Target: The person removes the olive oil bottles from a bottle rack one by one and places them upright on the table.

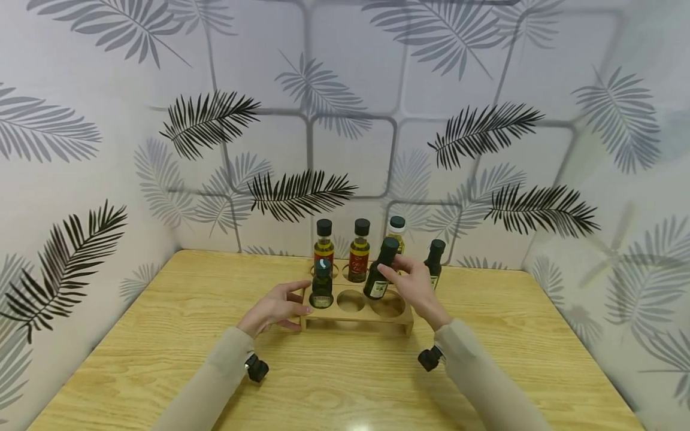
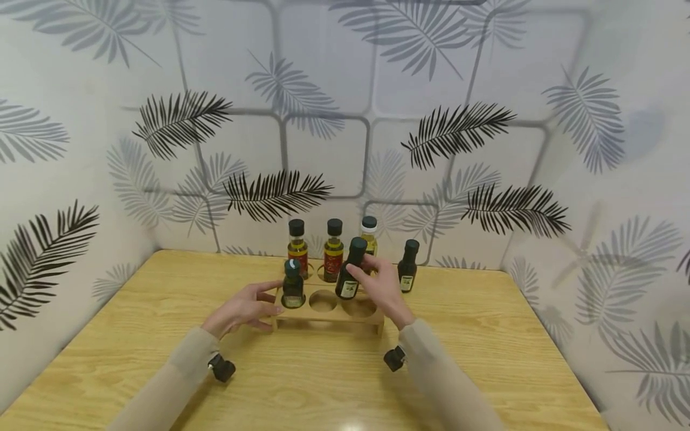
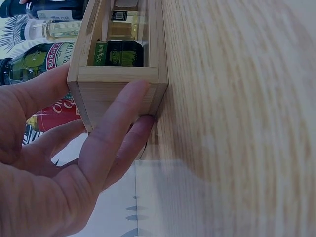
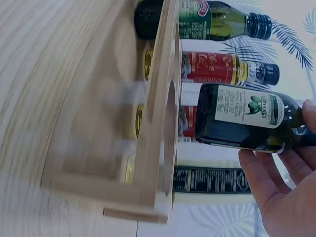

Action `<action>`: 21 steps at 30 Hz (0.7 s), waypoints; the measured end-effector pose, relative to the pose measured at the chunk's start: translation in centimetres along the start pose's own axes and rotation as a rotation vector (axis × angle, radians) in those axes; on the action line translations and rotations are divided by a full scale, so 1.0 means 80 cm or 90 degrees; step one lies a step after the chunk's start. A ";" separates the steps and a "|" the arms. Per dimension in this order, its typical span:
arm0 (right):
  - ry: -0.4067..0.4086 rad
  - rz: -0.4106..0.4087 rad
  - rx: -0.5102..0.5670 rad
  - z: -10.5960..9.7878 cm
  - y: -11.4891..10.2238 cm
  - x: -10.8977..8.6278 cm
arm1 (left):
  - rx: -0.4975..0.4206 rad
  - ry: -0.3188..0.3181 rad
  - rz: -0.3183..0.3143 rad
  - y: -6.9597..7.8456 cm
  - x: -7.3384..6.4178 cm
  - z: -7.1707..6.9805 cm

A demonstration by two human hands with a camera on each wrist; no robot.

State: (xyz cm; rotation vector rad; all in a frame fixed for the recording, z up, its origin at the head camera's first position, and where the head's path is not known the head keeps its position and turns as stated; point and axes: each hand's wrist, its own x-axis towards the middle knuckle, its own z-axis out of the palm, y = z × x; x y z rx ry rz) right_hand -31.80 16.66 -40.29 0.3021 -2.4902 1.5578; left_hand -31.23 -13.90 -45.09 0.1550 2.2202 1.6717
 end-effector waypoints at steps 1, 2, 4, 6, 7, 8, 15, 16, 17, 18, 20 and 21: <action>0.004 0.001 0.002 -0.003 0.001 0.000 | 0.001 0.000 0.001 0.000 0.000 0.000; 0.008 -0.002 0.000 -0.006 0.004 0.001 | 0.000 0.001 0.002 -0.001 0.000 0.000; 0.016 -0.012 -0.001 -0.013 0.007 0.001 | 0.002 0.001 0.005 -0.001 0.000 0.000; 0.022 -0.023 -0.009 -0.021 0.010 0.002 | 0.002 0.002 0.007 -0.002 0.001 0.000; 0.025 -0.026 -0.013 -0.025 0.011 0.002 | 0.003 0.003 0.009 -0.002 0.001 0.000; 0.026 -0.029 -0.018 -0.029 0.012 0.002 | 0.003 0.003 0.009 -0.001 0.001 0.000; 0.025 -0.018 -0.013 -0.058 0.024 0.006 | 0.002 0.011 0.005 -0.001 0.001 0.000; 0.024 -0.014 -0.019 -0.061 0.026 0.006 | 0.001 0.013 0.005 -0.001 0.001 0.000; 0.022 -0.010 -0.022 -0.065 0.028 0.006 | 0.001 0.013 0.004 -0.001 0.001 0.001; 0.020 -0.004 -0.026 -0.068 0.030 0.007 | 0.000 0.012 0.003 -0.001 0.001 0.001; 0.015 0.009 -0.040 -0.075 0.033 0.006 | -0.001 0.011 0.002 -0.001 0.001 0.001; 0.014 0.015 -0.045 -0.078 0.034 0.007 | -0.001 0.010 0.002 0.000 0.001 0.001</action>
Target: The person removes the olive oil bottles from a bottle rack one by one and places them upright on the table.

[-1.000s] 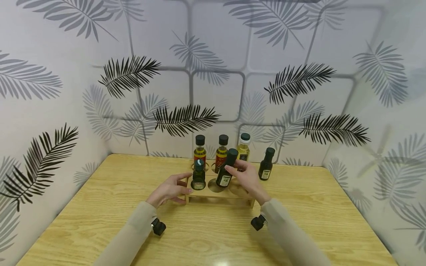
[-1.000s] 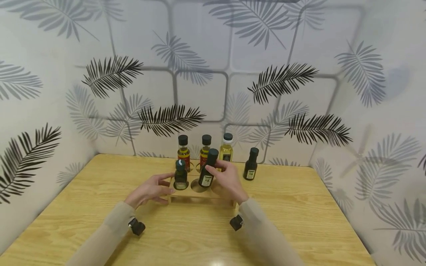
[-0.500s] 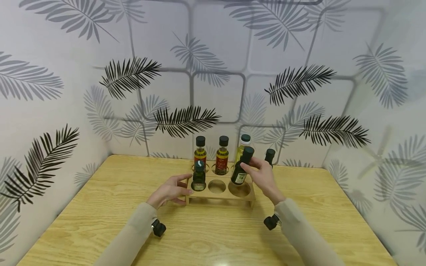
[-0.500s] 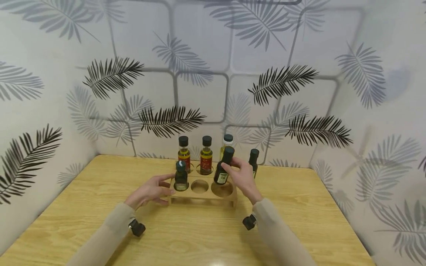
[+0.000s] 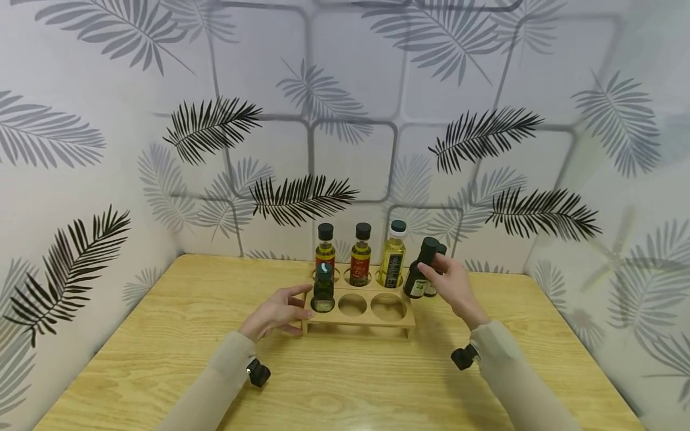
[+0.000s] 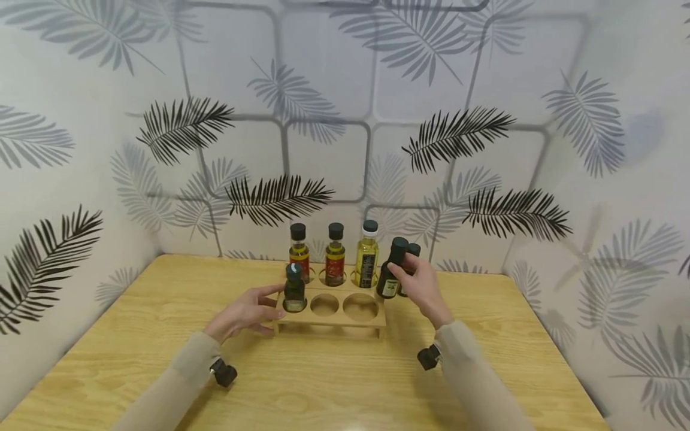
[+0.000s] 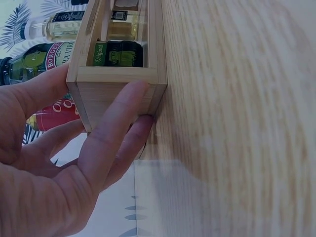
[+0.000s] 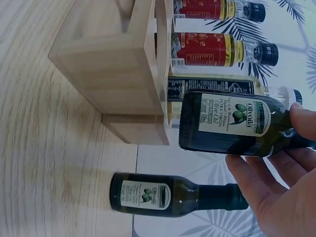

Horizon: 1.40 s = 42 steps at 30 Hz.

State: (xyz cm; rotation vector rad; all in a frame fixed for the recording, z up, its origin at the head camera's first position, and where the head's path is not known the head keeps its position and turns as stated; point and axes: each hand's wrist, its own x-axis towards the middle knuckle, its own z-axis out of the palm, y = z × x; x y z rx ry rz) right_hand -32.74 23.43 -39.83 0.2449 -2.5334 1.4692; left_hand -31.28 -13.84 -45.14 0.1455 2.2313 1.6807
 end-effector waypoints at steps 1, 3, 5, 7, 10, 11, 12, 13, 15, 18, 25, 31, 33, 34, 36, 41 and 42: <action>0.001 0.004 -0.002 -0.002 0.001 0.001 | 0.000 -0.001 0.000 0.000 0.000 0.000; 0.003 0.008 -0.007 -0.006 0.003 0.001 | -0.003 0.000 0.001 0.000 0.000 -0.001; 0.007 0.014 -0.009 -0.009 0.004 0.003 | -0.004 -0.001 0.005 0.001 0.001 -0.001; 0.010 0.020 -0.012 -0.011 0.005 0.003 | -0.003 -0.001 0.008 0.001 0.001 -0.001; 0.009 0.034 -0.014 -0.012 0.008 0.003 | -0.002 -0.003 0.008 0.000 0.001 -0.001; 0.007 0.037 -0.014 -0.012 0.009 0.003 | -0.003 -0.003 0.007 0.000 0.000 -0.001; 0.005 0.039 -0.014 -0.012 0.010 0.003 | -0.004 -0.004 0.006 -0.001 0.000 -0.001; 0.005 0.039 -0.015 -0.012 0.011 0.002 | -0.005 -0.005 0.006 -0.002 0.000 0.000; 0.004 0.039 -0.014 -0.013 0.013 0.001 | -0.007 -0.006 0.005 -0.002 0.000 0.000; 0.001 0.038 -0.011 -0.014 0.016 0.000 | -0.007 -0.004 0.005 -0.003 0.000 0.001; 0.011 0.040 -0.023 -0.016 0.025 0.000 | -0.010 0.002 0.001 -0.004 0.003 0.000; -0.004 0.062 -0.023 -0.022 0.035 -0.003 | -0.009 -0.001 0.001 -0.004 0.002 0.000; -0.009 0.070 -0.024 -0.024 0.037 -0.003 | -0.008 -0.001 0.002 -0.003 0.001 0.000; -0.011 0.071 -0.026 -0.025 0.038 -0.003 | -0.008 -0.001 0.001 -0.003 0.001 0.000; -0.011 0.078 -0.028 -0.026 0.041 -0.002 | -0.008 -0.001 0.001 -0.003 0.001 0.000; -0.013 0.087 -0.028 -0.029 0.046 -0.001 | -0.011 0.002 0.000 -0.003 0.001 -0.001; -0.015 0.087 -0.028 -0.029 0.047 -0.002 | -0.011 0.002 -0.001 -0.003 0.001 -0.001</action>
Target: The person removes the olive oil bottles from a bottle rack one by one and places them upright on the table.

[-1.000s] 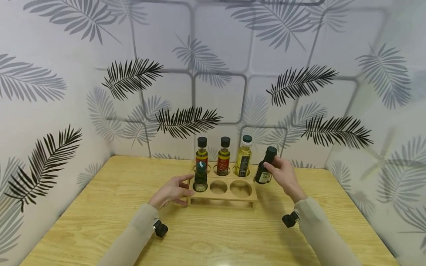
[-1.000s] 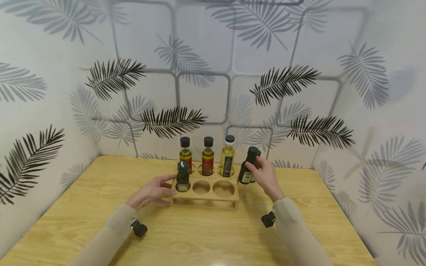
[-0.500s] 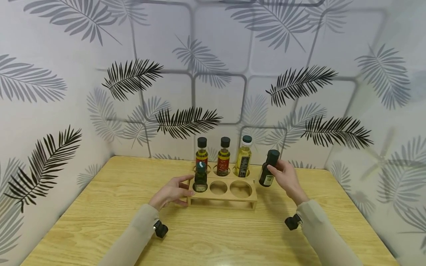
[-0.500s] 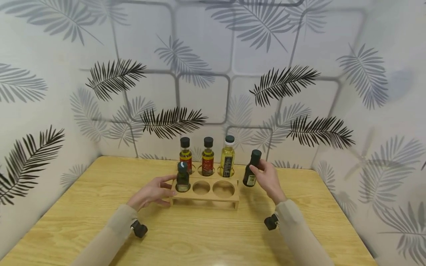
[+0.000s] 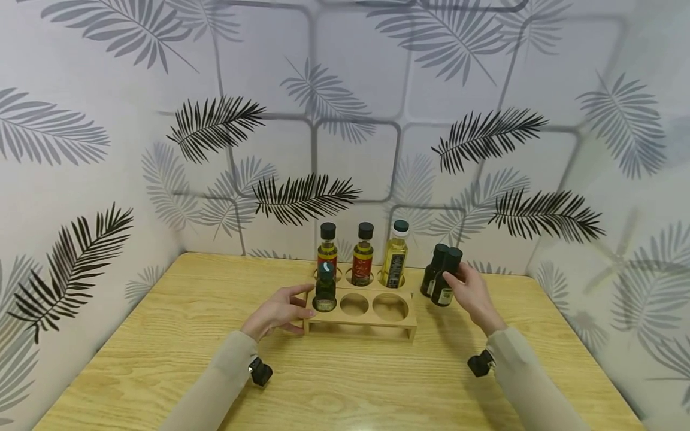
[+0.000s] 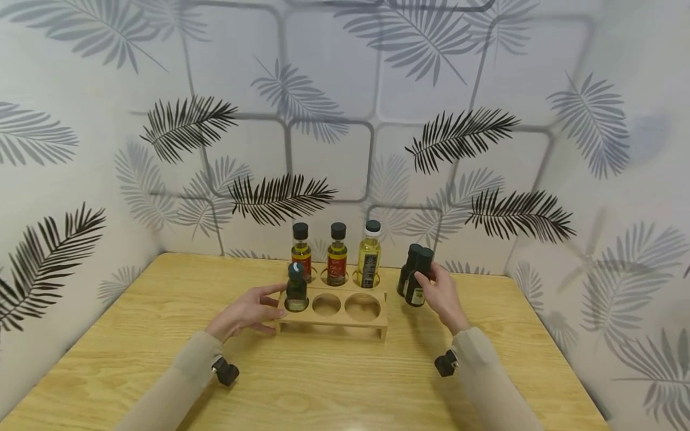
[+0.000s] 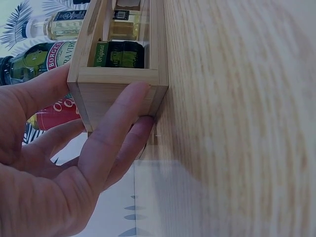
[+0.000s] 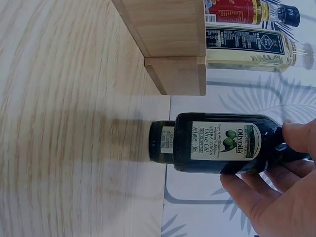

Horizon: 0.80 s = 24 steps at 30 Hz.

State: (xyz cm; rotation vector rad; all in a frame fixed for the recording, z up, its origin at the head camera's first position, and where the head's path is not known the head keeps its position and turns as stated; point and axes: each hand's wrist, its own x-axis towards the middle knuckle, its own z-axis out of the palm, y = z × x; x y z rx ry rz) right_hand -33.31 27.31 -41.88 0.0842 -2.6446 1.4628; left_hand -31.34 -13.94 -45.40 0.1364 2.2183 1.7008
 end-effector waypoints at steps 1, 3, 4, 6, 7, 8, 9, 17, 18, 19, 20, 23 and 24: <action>0.000 0.001 0.000 -0.001 0.001 0.000 | 0.000 0.001 0.000 0.000 0.000 0.000; -0.001 0.000 -0.002 -0.002 0.003 -0.001 | 0.000 0.003 -0.002 0.000 0.001 0.001; 0.000 0.000 -0.005 -0.003 0.004 -0.001 | 0.000 0.003 -0.003 0.000 0.002 0.001; 0.004 0.006 -0.010 -0.004 0.007 0.000 | -0.001 0.005 -0.006 -0.001 0.002 0.001; 0.007 0.009 -0.013 -0.005 0.008 0.000 | 0.000 0.004 -0.006 -0.001 0.002 0.001; 0.010 0.011 -0.017 -0.005 0.010 0.001 | -0.001 0.003 -0.007 -0.001 0.002 0.001; 0.013 0.014 -0.021 -0.006 0.011 0.002 | -0.001 0.003 -0.008 0.000 0.001 0.001; 0.012 0.028 -0.020 -0.009 0.026 0.009 | 0.000 0.005 -0.009 0.000 0.001 0.000; 0.011 0.029 -0.019 -0.009 0.028 0.010 | 0.000 0.006 -0.009 0.000 0.002 0.000; 0.011 0.030 -0.021 -0.010 0.030 0.011 | 0.000 0.005 -0.010 0.000 0.002 0.000; 0.012 0.030 -0.019 -0.010 0.031 0.012 | 0.000 0.005 -0.010 0.000 0.002 0.000; 0.013 0.032 -0.015 -0.010 0.036 0.015 | 0.000 0.004 -0.011 0.000 0.001 0.001; 0.012 0.033 -0.015 -0.010 0.038 0.016 | -0.001 0.004 -0.011 0.000 0.001 0.001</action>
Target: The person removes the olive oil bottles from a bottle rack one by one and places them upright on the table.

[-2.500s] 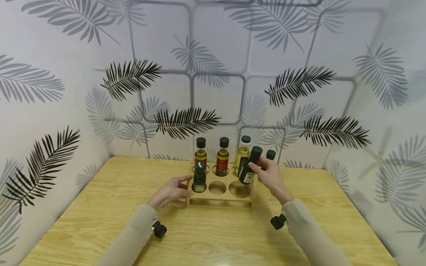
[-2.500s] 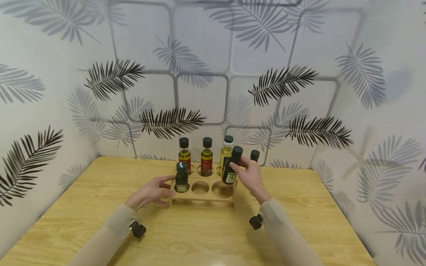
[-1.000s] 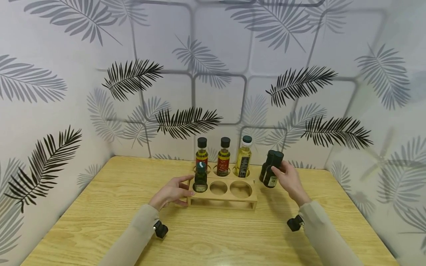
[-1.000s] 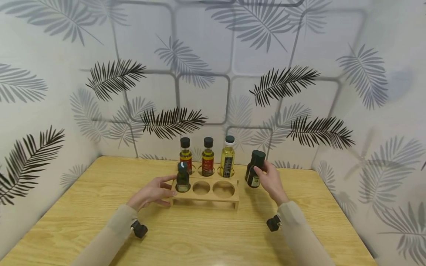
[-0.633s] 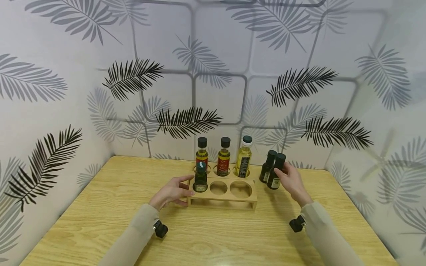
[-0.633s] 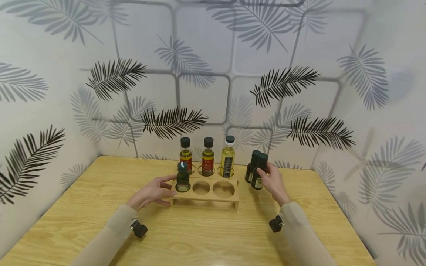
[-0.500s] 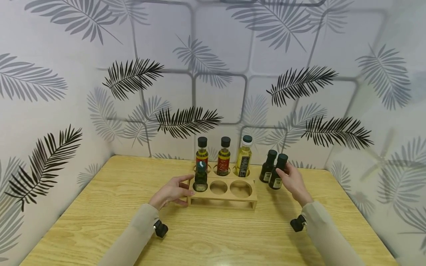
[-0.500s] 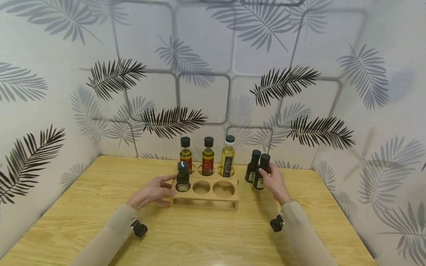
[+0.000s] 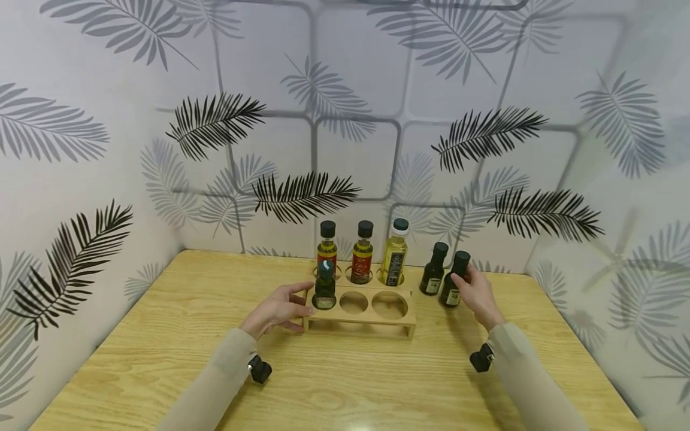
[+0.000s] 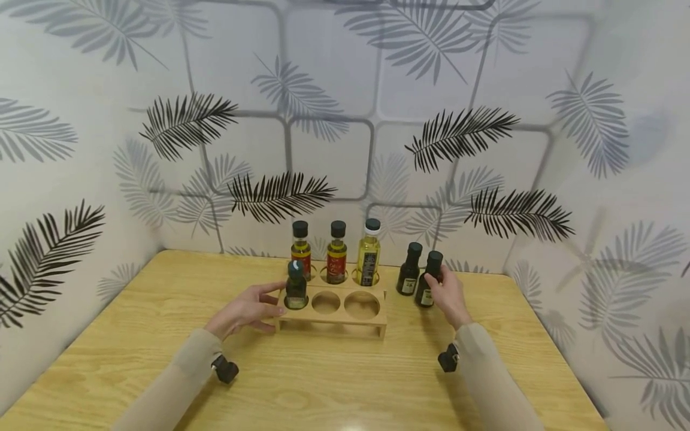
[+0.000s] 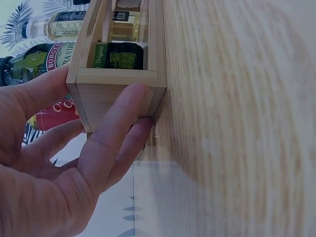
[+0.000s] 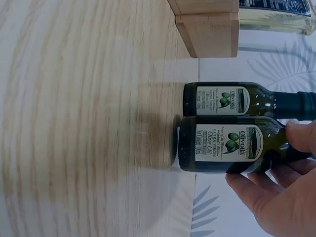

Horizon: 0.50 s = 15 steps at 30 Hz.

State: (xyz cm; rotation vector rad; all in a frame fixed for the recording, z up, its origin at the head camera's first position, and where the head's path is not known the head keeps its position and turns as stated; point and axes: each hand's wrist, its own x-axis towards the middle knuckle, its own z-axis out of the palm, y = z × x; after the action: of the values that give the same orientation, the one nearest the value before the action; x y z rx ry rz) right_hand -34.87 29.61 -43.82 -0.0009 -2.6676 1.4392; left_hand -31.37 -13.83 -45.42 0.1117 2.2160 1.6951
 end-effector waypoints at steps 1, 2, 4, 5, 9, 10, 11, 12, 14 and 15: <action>0.000 0.004 -0.001 0.000 0.001 0.001 | -0.002 0.000 -0.001 0.000 0.000 0.000; 0.001 0.008 -0.004 0.000 0.002 0.003 | -0.002 -0.001 -0.001 0.000 0.000 0.000; 0.001 0.014 -0.012 0.000 0.003 0.005 | -0.005 -0.001 -0.001 0.000 0.000 0.000; 0.001 0.016 -0.015 0.000 0.003 0.006 | -0.008 -0.001 -0.001 0.000 0.000 -0.001; 0.002 0.015 -0.022 -0.004 0.004 0.009 | -0.012 -0.001 0.004 -0.001 0.000 0.000; 0.000 0.013 -0.022 -0.005 0.004 0.010 | -0.013 0.000 0.004 -0.002 0.000 0.000; 0.000 0.012 -0.020 -0.006 0.006 0.011 | -0.012 -0.001 0.005 -0.002 0.000 0.000; -0.001 0.013 -0.020 -0.007 0.007 0.012 | -0.011 -0.001 0.006 -0.002 0.000 0.000; -0.004 0.014 -0.021 -0.010 0.010 0.015 | -0.009 -0.001 0.005 -0.002 0.000 0.001; -0.005 0.014 -0.021 -0.011 0.012 0.016 | -0.008 -0.001 0.004 -0.002 0.000 0.001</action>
State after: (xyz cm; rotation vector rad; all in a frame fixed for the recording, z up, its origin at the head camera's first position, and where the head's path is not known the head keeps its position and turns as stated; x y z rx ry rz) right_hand -36.10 30.91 -44.02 -0.0277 -2.7053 1.4043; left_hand -31.32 -13.83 -45.57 0.1161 2.2060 1.7119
